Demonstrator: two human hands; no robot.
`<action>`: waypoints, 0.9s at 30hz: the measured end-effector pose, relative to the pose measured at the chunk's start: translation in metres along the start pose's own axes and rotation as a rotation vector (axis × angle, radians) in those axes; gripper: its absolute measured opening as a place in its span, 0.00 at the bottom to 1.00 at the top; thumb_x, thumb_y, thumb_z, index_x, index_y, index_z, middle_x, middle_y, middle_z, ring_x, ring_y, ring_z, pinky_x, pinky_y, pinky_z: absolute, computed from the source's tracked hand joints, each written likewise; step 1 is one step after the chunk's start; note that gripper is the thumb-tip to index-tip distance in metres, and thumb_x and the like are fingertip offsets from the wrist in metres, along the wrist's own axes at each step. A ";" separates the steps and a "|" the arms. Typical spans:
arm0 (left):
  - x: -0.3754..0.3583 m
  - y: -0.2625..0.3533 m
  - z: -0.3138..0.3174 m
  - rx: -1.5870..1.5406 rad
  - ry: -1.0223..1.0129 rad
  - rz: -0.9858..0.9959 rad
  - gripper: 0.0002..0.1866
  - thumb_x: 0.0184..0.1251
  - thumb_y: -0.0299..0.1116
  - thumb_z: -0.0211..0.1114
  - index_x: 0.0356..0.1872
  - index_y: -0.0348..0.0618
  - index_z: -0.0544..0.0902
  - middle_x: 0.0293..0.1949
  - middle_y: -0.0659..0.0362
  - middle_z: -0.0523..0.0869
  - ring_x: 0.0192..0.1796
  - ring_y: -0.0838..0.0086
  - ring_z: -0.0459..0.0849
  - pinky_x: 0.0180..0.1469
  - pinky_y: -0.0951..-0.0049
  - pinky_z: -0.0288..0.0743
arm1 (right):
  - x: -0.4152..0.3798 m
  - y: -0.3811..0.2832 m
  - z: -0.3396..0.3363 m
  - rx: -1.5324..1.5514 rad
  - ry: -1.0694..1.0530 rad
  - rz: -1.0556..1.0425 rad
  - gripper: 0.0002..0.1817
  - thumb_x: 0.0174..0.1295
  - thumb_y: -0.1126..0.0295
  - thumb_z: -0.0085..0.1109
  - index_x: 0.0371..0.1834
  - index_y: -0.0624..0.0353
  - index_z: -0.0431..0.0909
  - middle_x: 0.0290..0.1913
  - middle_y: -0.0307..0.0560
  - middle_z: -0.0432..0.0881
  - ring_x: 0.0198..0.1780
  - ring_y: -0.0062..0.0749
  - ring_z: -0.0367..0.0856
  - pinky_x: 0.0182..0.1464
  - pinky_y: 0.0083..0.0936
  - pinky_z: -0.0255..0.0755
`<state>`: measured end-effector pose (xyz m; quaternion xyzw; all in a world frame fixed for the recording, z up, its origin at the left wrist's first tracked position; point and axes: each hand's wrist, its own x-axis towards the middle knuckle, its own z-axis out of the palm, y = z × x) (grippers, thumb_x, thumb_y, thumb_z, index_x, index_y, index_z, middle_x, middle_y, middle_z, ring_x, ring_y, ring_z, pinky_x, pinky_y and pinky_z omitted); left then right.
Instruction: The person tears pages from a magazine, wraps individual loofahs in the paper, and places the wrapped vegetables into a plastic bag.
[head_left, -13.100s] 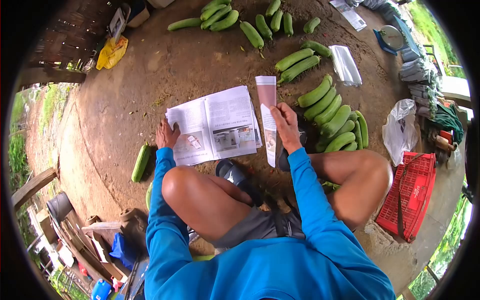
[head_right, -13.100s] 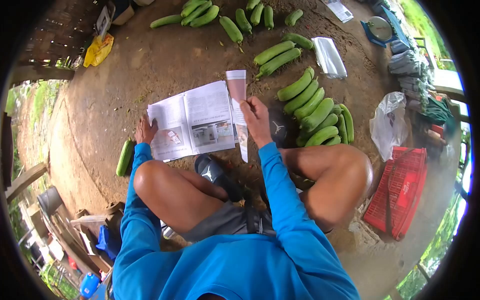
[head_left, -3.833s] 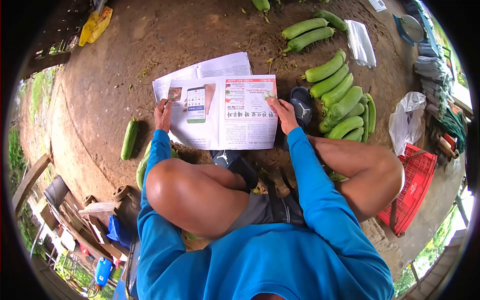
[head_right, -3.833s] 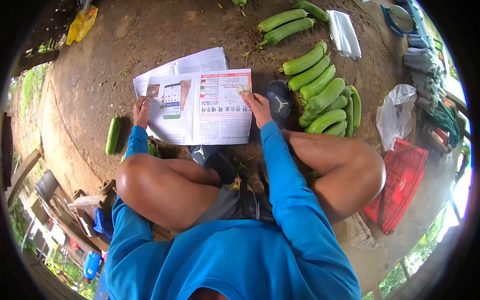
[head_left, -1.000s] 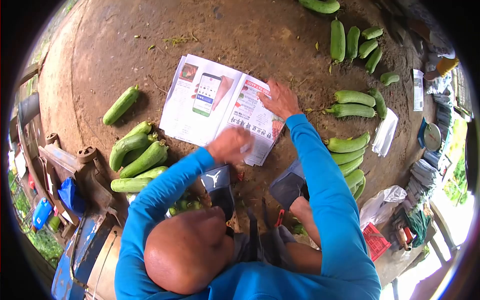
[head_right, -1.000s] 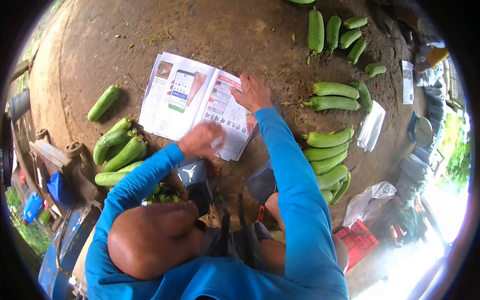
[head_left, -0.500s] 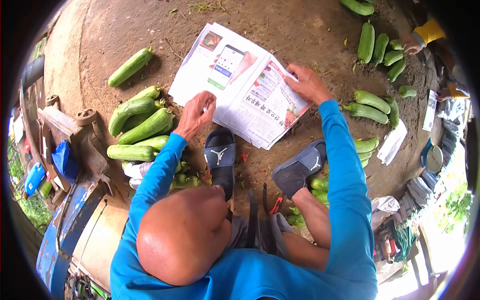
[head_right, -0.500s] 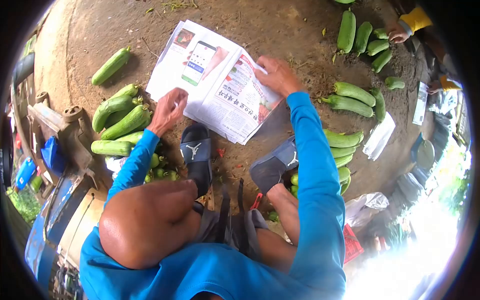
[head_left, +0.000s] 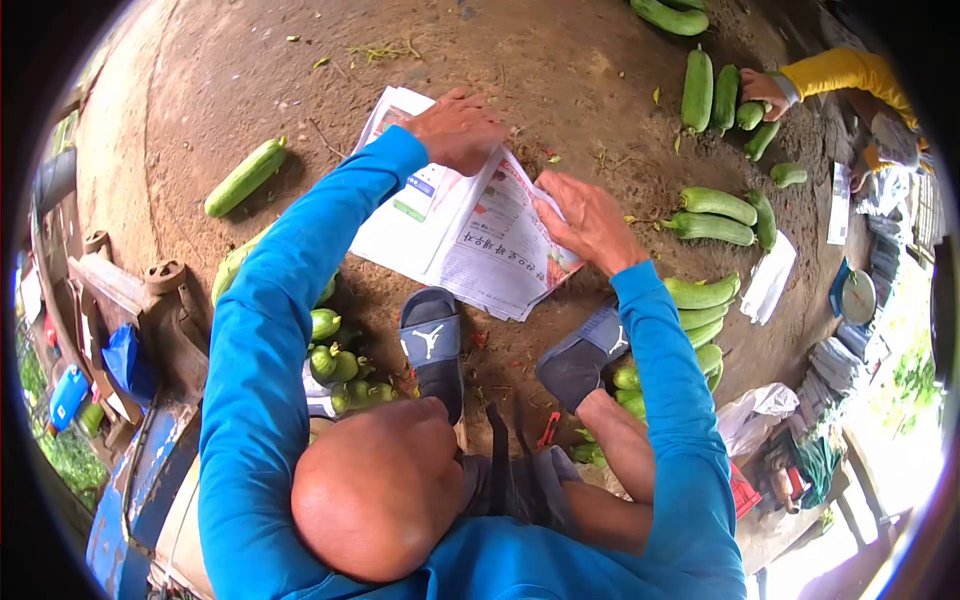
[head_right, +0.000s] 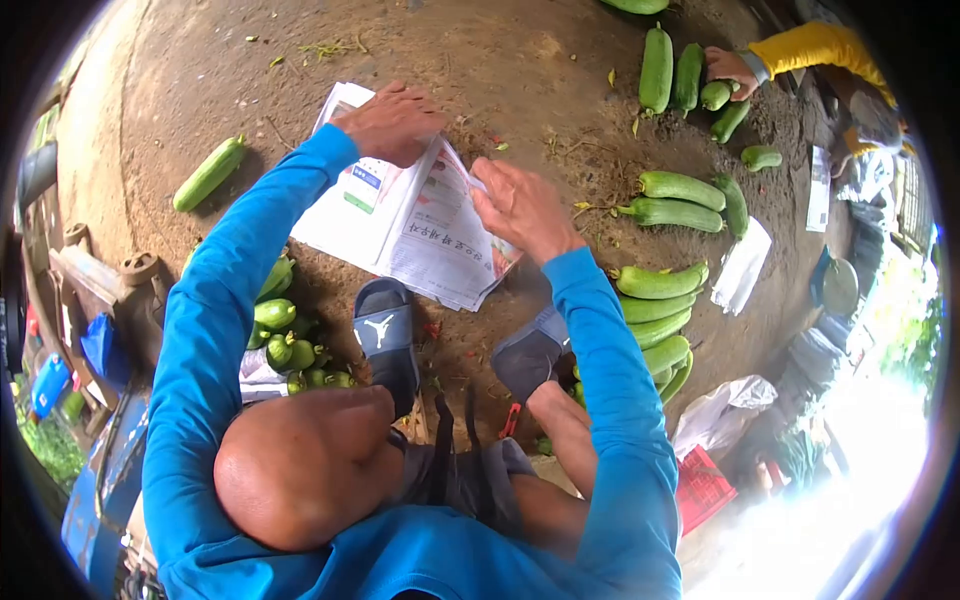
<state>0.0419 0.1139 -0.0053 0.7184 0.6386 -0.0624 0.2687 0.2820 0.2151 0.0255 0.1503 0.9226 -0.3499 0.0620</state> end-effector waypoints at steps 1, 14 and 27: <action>-0.006 -0.005 0.009 0.010 0.167 0.056 0.26 0.56 0.35 0.63 0.60 0.49 0.80 0.53 0.54 0.84 0.62 0.60 0.77 0.62 0.54 0.67 | 0.001 0.007 0.003 0.016 0.025 0.018 0.15 0.64 0.58 0.59 0.47 0.54 0.75 0.46 0.52 0.85 0.43 0.58 0.84 0.42 0.50 0.78; -0.011 -0.028 0.034 -0.158 0.391 0.122 0.17 0.63 0.37 0.59 0.52 0.50 0.82 0.42 0.53 0.88 0.53 0.58 0.82 0.57 0.52 0.70 | 0.097 0.025 0.028 0.079 -0.184 0.150 0.16 0.68 0.55 0.53 0.48 0.55 0.78 0.48 0.62 0.84 0.49 0.63 0.81 0.48 0.49 0.75; -0.018 -0.017 0.009 -0.280 0.207 0.099 0.12 0.65 0.33 0.60 0.46 0.41 0.81 0.37 0.49 0.85 0.48 0.53 0.82 0.54 0.55 0.73 | 0.098 0.016 0.027 0.239 -0.214 0.109 0.15 0.67 0.60 0.51 0.41 0.62 0.78 0.37 0.65 0.82 0.40 0.63 0.81 0.40 0.51 0.72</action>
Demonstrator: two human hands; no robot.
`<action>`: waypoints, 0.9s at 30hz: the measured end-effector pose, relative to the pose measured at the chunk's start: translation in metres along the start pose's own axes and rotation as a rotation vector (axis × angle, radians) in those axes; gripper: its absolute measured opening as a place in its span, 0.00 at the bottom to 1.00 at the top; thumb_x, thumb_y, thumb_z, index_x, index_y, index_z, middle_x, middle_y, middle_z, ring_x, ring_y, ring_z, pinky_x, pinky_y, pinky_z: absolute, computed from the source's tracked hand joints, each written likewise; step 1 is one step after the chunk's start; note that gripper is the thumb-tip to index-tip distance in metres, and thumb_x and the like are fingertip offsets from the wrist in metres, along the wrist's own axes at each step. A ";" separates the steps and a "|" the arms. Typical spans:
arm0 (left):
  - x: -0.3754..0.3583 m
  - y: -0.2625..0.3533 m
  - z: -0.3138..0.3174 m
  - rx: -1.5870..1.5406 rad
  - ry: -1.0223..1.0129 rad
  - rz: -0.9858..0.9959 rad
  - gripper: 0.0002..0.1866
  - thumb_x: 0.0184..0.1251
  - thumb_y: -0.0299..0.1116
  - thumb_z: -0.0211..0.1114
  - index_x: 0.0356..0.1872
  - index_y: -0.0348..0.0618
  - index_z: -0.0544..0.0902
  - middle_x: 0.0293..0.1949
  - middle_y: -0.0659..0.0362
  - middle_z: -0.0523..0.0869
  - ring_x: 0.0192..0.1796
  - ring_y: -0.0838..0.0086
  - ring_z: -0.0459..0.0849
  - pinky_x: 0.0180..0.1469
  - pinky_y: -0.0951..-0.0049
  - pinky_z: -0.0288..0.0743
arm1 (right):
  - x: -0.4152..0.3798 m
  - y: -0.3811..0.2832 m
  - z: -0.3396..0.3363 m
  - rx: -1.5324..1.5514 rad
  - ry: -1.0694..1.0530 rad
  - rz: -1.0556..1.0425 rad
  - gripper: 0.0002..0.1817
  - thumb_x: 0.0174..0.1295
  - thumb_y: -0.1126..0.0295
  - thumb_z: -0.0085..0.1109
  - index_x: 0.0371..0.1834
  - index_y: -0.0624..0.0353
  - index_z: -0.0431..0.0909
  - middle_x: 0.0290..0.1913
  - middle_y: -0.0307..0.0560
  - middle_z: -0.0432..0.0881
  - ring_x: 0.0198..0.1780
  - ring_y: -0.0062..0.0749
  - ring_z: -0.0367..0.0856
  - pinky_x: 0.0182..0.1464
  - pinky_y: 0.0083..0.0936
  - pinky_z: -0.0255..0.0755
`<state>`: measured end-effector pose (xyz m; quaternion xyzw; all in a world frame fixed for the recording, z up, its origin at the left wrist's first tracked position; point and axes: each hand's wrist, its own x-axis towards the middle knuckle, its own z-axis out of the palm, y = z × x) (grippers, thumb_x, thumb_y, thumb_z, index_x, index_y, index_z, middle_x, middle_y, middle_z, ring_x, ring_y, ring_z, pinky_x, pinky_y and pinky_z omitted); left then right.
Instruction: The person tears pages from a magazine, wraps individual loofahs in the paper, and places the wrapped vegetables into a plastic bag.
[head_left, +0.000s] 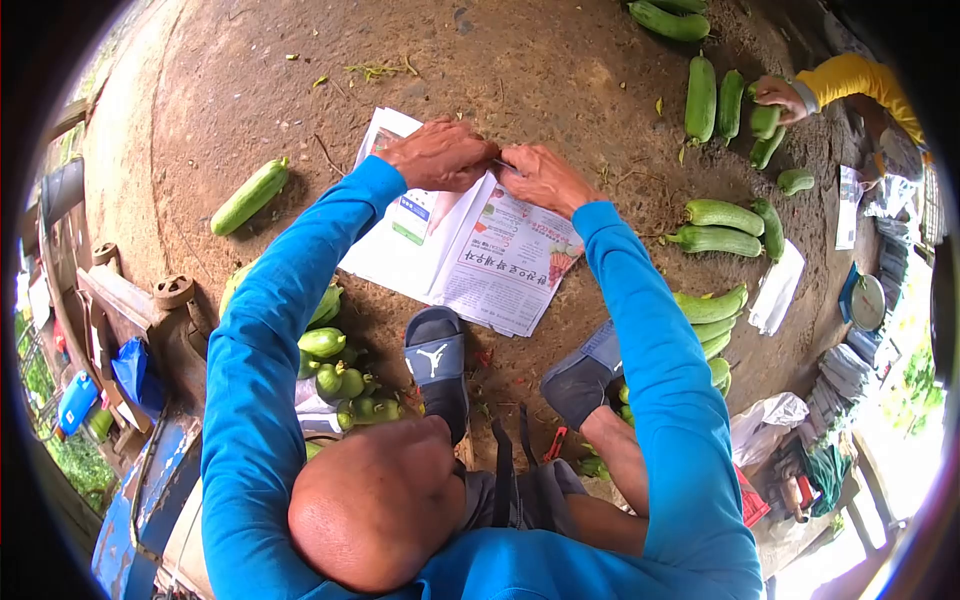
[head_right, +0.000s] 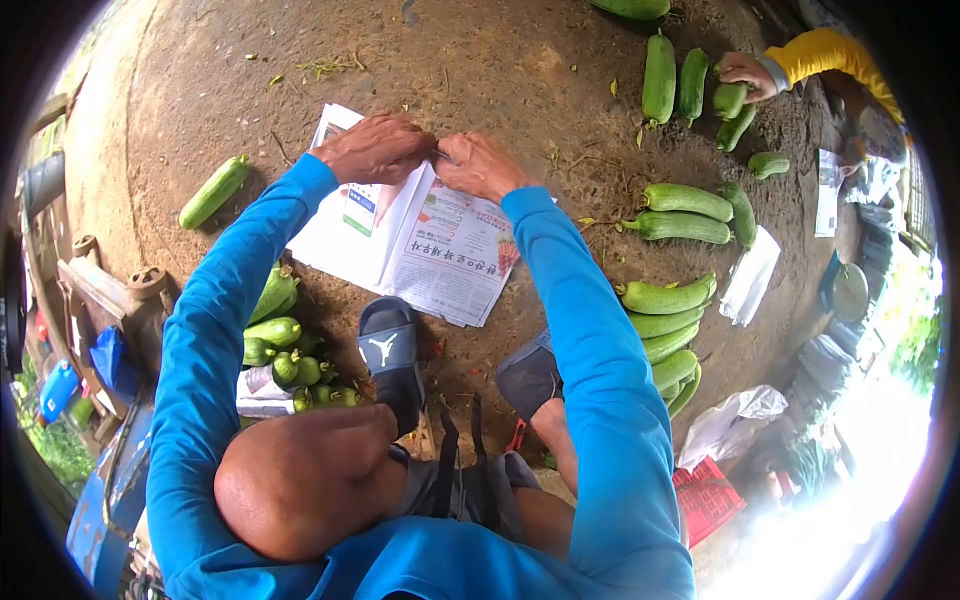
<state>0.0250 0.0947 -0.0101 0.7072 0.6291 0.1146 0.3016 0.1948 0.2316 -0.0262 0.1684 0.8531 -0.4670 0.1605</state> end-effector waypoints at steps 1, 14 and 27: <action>-0.002 0.001 -0.003 -0.004 0.055 0.027 0.12 0.64 0.33 0.60 0.46 0.40 0.81 0.37 0.48 0.85 0.48 0.52 0.83 0.54 0.54 0.74 | -0.004 -0.007 -0.004 -0.034 -0.019 0.030 0.17 0.67 0.57 0.52 0.42 0.61 0.79 0.39 0.64 0.83 0.43 0.62 0.82 0.46 0.51 0.74; -0.030 0.019 -0.033 -0.081 -0.133 -0.253 0.27 0.59 0.35 0.63 0.61 0.39 0.74 0.44 0.41 0.85 0.46 0.44 0.84 0.51 0.49 0.78 | -0.029 -0.028 0.025 -0.096 0.197 0.007 0.19 0.64 0.57 0.58 0.52 0.57 0.73 0.51 0.59 0.83 0.53 0.61 0.81 0.55 0.52 0.75; -0.022 0.013 -0.024 -0.074 -0.048 -0.107 0.09 0.70 0.33 0.58 0.44 0.40 0.76 0.37 0.46 0.84 0.39 0.44 0.83 0.40 0.47 0.74 | -0.014 -0.023 0.008 -0.068 0.135 -0.049 0.15 0.68 0.59 0.56 0.37 0.62 0.76 0.34 0.63 0.83 0.40 0.65 0.82 0.42 0.55 0.74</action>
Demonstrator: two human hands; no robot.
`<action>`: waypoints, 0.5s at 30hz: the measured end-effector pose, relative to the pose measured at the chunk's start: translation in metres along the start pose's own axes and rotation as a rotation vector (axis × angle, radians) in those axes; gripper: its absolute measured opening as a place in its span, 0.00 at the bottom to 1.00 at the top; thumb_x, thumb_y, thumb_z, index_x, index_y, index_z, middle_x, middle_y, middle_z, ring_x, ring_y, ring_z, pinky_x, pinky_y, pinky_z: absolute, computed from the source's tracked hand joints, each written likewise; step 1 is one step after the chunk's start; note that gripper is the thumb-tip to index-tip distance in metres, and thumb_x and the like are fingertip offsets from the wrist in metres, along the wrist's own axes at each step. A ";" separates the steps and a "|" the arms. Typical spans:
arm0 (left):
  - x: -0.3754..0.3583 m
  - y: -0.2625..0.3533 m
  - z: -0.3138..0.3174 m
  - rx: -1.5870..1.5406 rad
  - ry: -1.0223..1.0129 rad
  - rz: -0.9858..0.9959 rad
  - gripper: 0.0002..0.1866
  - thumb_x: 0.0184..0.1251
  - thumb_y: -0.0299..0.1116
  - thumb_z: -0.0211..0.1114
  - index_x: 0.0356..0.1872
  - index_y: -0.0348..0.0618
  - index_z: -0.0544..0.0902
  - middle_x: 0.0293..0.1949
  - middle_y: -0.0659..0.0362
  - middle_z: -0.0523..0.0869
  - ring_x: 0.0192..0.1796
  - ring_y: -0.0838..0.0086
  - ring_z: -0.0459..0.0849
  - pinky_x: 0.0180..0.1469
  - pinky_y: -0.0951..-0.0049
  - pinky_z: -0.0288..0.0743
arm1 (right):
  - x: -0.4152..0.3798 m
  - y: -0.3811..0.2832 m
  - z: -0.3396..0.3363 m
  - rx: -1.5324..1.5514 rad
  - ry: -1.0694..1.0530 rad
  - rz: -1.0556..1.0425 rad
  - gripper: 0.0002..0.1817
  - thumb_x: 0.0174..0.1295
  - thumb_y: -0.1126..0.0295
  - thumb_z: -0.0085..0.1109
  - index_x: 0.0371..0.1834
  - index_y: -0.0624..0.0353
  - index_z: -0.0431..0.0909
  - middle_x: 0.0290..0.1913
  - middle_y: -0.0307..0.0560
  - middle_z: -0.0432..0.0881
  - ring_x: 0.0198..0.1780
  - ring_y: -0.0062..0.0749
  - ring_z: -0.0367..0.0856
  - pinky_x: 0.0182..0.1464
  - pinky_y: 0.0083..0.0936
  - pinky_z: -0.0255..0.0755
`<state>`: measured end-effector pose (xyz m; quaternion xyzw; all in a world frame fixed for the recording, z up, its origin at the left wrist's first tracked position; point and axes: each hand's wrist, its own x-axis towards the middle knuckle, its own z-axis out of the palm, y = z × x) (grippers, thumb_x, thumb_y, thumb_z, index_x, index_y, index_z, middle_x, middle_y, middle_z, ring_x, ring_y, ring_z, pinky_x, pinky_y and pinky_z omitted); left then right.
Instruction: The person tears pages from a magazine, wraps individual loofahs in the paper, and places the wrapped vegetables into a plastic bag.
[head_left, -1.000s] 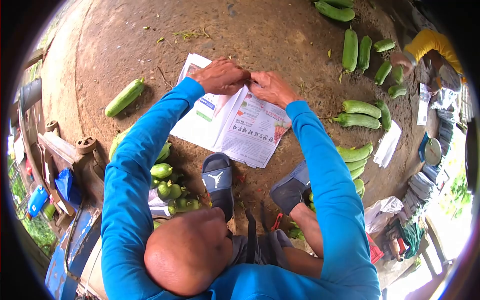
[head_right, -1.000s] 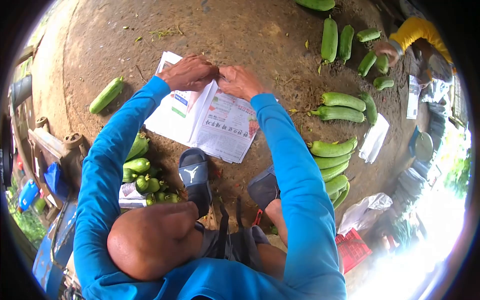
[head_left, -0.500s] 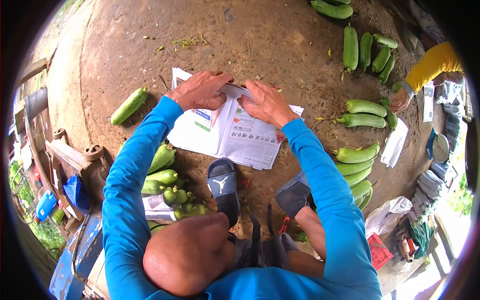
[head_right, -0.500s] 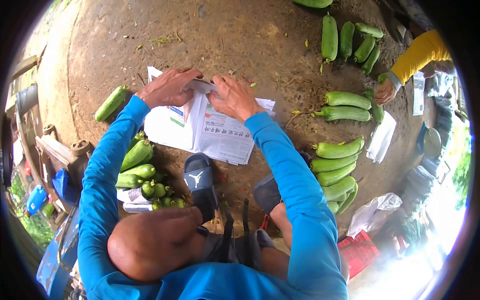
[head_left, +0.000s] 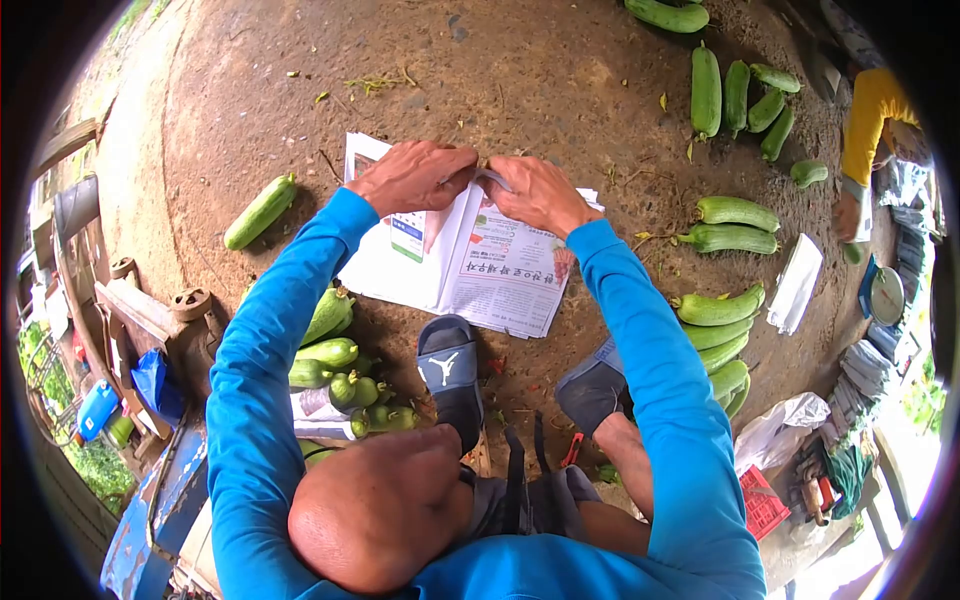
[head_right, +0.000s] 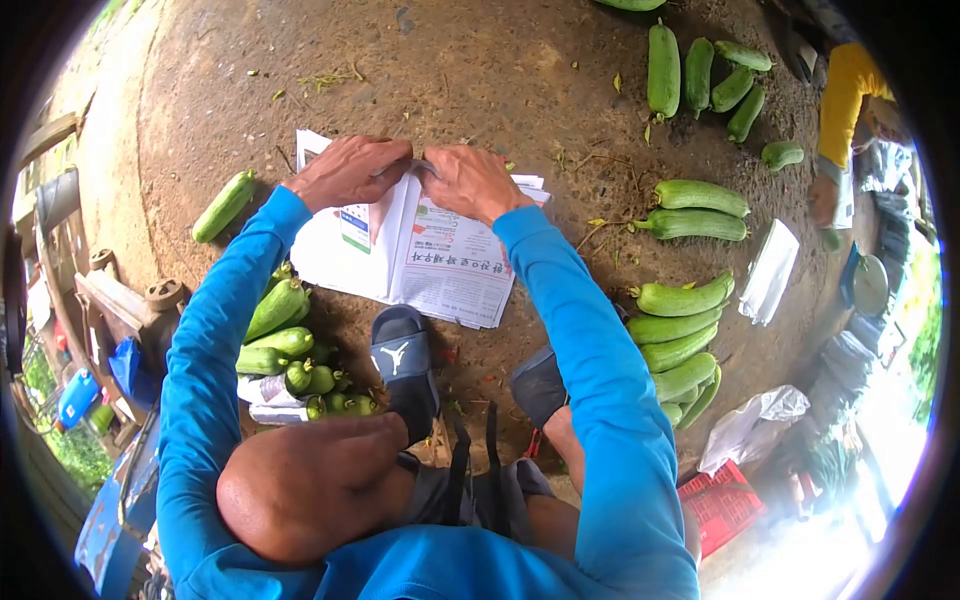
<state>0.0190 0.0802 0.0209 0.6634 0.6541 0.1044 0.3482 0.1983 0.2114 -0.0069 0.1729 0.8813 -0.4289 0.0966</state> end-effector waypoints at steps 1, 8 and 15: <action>0.001 0.000 0.000 -0.002 -0.001 -0.001 0.09 0.70 0.33 0.58 0.44 0.40 0.76 0.37 0.46 0.84 0.39 0.44 0.83 0.40 0.47 0.74 | 0.001 0.000 -0.001 -0.009 -0.007 -0.008 0.14 0.68 0.60 0.56 0.38 0.62 0.76 0.35 0.62 0.83 0.40 0.64 0.82 0.42 0.55 0.74; 0.003 0.005 -0.004 -0.049 -0.022 -0.011 0.09 0.67 0.32 0.56 0.42 0.39 0.75 0.34 0.44 0.83 0.37 0.42 0.81 0.38 0.46 0.72 | 0.008 0.004 0.004 -0.022 -0.003 -0.121 0.14 0.61 0.61 0.57 0.34 0.63 0.80 0.36 0.60 0.86 0.41 0.61 0.85 0.46 0.52 0.77; 0.007 0.005 0.004 -0.195 0.055 0.017 0.15 0.62 0.37 0.51 0.37 0.33 0.76 0.32 0.38 0.82 0.36 0.38 0.79 0.39 0.46 0.72 | 0.005 0.006 0.006 0.019 0.096 -0.318 0.09 0.58 0.67 0.60 0.28 0.62 0.77 0.31 0.57 0.81 0.37 0.57 0.81 0.39 0.47 0.75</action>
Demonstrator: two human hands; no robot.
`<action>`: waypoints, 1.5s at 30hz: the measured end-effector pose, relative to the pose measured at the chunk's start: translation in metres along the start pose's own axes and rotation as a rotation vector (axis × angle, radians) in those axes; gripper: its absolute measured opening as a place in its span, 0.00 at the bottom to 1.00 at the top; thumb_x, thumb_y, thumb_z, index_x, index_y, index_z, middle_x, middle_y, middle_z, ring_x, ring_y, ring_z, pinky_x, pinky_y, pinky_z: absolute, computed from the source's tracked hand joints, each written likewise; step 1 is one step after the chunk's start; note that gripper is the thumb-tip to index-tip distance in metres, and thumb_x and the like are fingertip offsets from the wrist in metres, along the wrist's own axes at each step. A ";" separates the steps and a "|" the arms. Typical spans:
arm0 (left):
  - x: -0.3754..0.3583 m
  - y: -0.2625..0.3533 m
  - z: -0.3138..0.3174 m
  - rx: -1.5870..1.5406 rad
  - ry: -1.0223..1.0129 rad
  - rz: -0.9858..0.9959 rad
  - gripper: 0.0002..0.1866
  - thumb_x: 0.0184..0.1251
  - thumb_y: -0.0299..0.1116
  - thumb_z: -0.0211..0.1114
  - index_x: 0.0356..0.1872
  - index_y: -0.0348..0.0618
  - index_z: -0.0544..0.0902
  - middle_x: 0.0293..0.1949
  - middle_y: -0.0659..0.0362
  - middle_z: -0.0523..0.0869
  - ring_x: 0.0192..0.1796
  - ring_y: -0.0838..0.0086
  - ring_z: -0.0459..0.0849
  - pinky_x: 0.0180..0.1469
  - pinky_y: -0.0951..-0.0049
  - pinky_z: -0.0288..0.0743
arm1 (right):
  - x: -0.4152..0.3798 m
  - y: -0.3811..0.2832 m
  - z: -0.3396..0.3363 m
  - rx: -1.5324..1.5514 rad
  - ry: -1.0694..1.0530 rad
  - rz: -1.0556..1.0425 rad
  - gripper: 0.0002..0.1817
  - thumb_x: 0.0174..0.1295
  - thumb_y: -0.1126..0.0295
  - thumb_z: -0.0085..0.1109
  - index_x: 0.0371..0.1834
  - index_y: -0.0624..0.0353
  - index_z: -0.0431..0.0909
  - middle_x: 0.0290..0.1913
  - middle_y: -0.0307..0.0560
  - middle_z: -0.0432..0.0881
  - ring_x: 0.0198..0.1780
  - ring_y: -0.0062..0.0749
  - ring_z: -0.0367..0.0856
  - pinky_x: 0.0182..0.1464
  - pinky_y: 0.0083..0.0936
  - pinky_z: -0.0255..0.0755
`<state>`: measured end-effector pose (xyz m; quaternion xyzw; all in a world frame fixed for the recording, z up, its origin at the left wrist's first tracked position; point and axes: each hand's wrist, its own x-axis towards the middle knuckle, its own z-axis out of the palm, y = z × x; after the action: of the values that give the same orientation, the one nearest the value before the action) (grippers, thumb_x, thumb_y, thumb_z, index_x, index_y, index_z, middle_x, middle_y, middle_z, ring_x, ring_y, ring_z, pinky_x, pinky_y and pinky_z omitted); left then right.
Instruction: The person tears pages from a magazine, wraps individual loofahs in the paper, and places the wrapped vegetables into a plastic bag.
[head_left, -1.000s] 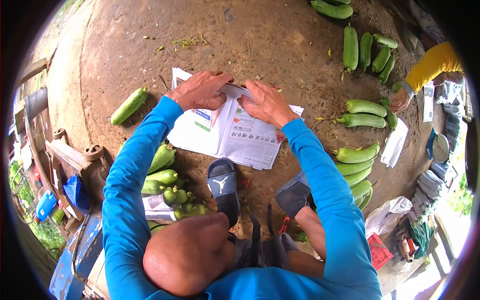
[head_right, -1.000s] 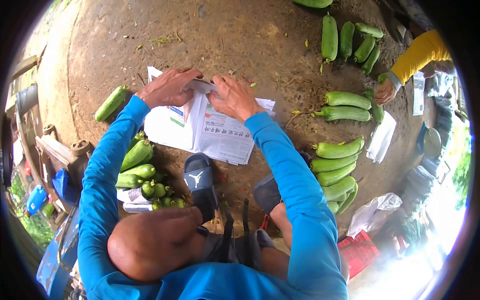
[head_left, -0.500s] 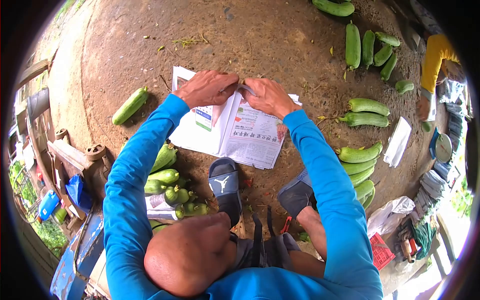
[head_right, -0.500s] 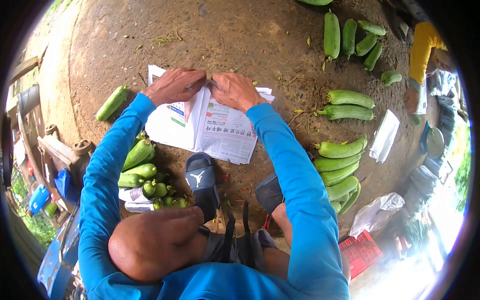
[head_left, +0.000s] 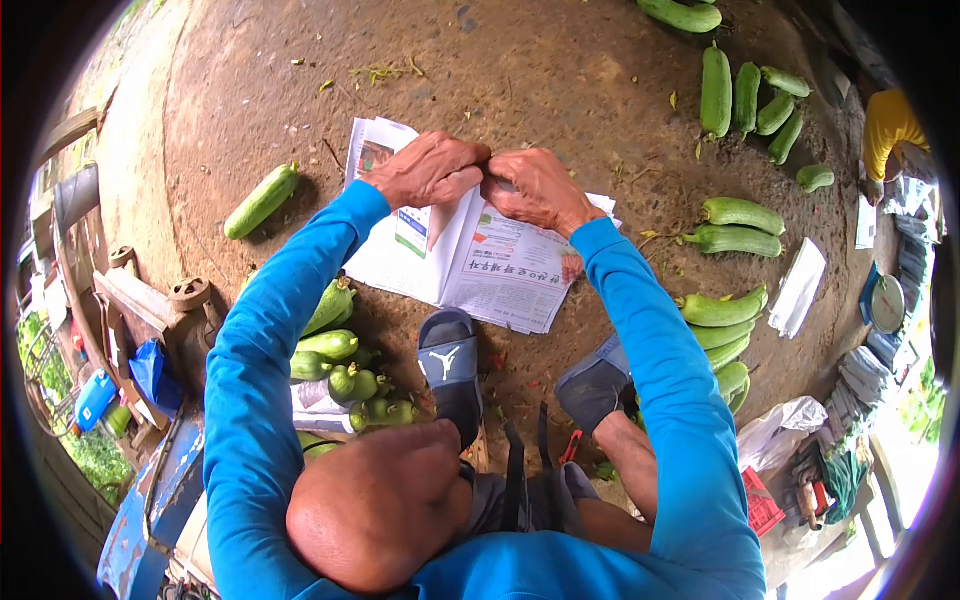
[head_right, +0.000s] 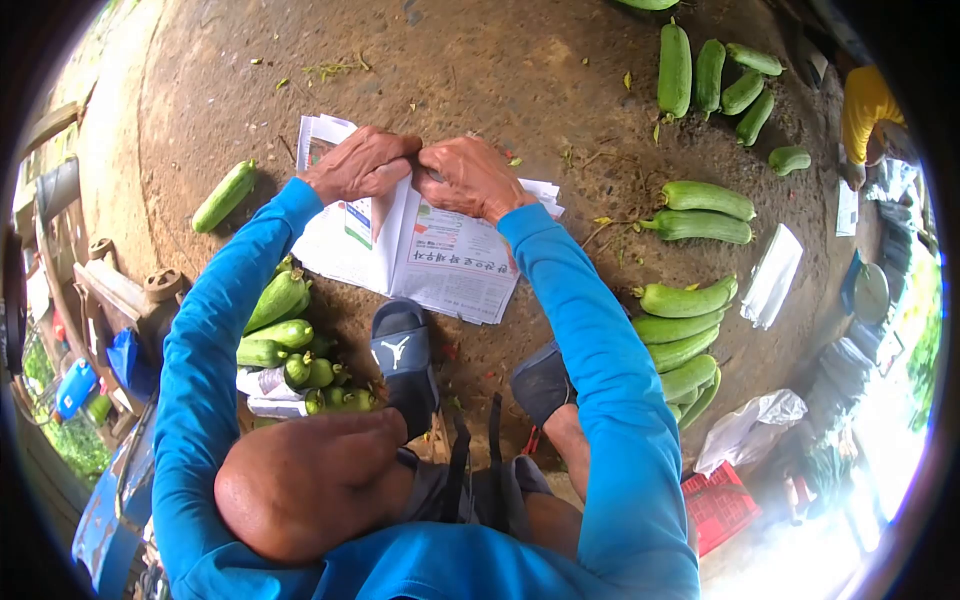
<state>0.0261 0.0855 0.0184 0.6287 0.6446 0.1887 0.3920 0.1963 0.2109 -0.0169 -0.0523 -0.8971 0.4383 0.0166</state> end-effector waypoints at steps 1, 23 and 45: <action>0.002 0.000 0.001 -0.001 -0.001 -0.001 0.15 0.62 0.37 0.51 0.37 0.33 0.76 0.32 0.38 0.82 0.36 0.38 0.79 0.39 0.46 0.72 | 0.000 0.001 0.001 0.006 0.004 -0.004 0.09 0.57 0.67 0.61 0.28 0.61 0.78 0.31 0.56 0.82 0.36 0.57 0.81 0.38 0.46 0.75; -0.017 -0.110 -0.026 0.027 -0.124 -0.324 0.36 0.67 0.58 0.62 0.68 0.42 0.75 0.64 0.50 0.78 0.61 0.57 0.81 0.64 0.58 0.74 | 0.011 0.086 -0.052 -0.115 -0.328 0.487 0.18 0.56 0.54 0.54 0.33 0.55 0.86 0.32 0.49 0.87 0.41 0.48 0.85 0.46 0.46 0.78; -0.031 -0.066 0.041 -0.819 0.426 -0.681 0.25 0.62 0.59 0.66 0.38 0.45 0.83 0.28 0.67 0.76 0.27 0.80 0.70 0.29 0.73 0.64 | -0.046 0.060 -0.019 -0.478 0.249 0.229 0.25 0.60 0.64 0.60 0.60 0.63 0.75 0.68 0.51 0.69 0.69 0.52 0.69 0.66 0.45 0.71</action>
<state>0.0093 0.0368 -0.0476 0.1306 0.7497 0.4087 0.5038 0.2478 0.2574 -0.0514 -0.2092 -0.9542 0.2039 0.0641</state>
